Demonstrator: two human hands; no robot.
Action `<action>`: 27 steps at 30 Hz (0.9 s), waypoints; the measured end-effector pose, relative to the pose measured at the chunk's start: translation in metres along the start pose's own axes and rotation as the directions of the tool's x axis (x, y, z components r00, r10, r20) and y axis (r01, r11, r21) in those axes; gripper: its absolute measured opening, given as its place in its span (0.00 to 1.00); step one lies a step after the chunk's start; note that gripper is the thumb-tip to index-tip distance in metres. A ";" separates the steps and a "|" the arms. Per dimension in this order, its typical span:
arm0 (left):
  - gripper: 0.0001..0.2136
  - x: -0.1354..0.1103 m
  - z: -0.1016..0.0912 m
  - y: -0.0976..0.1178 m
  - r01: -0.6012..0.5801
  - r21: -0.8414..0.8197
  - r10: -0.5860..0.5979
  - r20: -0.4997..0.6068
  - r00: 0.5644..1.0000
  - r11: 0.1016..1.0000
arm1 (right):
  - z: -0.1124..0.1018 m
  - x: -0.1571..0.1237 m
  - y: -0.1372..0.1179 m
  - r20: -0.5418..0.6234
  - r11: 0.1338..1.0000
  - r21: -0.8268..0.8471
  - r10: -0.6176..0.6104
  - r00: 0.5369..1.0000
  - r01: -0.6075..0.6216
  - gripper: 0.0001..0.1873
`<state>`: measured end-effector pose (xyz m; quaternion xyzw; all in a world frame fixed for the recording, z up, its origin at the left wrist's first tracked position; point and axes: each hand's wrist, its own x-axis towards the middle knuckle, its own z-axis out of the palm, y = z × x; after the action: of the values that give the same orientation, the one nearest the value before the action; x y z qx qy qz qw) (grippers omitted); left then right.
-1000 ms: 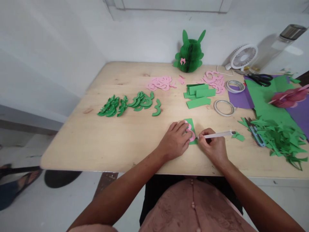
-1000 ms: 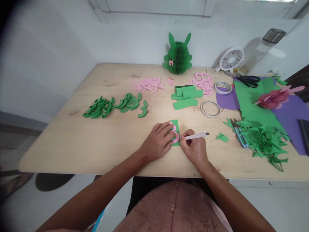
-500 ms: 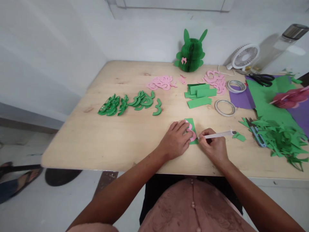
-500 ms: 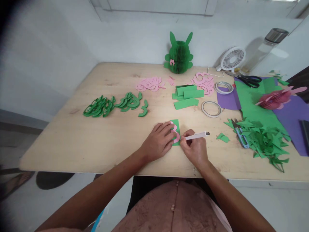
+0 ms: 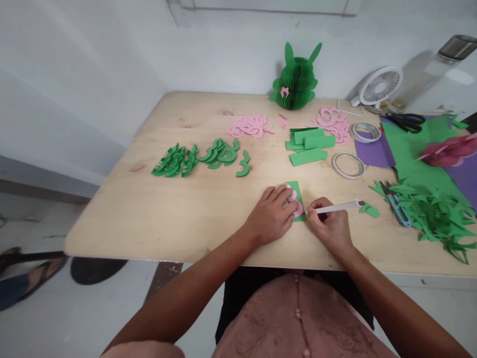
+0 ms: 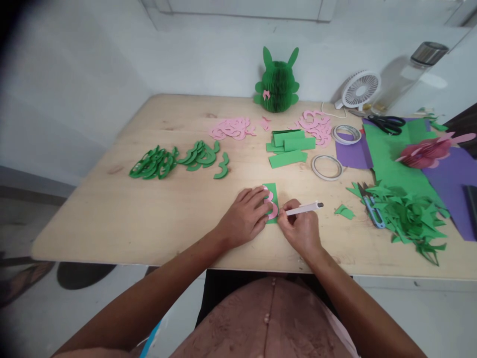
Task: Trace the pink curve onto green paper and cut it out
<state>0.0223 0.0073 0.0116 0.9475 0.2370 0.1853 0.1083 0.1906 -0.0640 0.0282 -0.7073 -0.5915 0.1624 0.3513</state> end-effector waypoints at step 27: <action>0.12 0.000 0.001 0.000 -0.003 0.019 0.003 -0.011 1.000 1.000 | 0.002 -0.001 0.004 0.034 0.998 0.066 -0.007 0.999 0.005 0.05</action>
<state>0.0228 0.0069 0.0108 0.9477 0.2381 0.1886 0.0977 0.1920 -0.0645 0.0243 -0.6907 -0.5938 0.1932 0.3647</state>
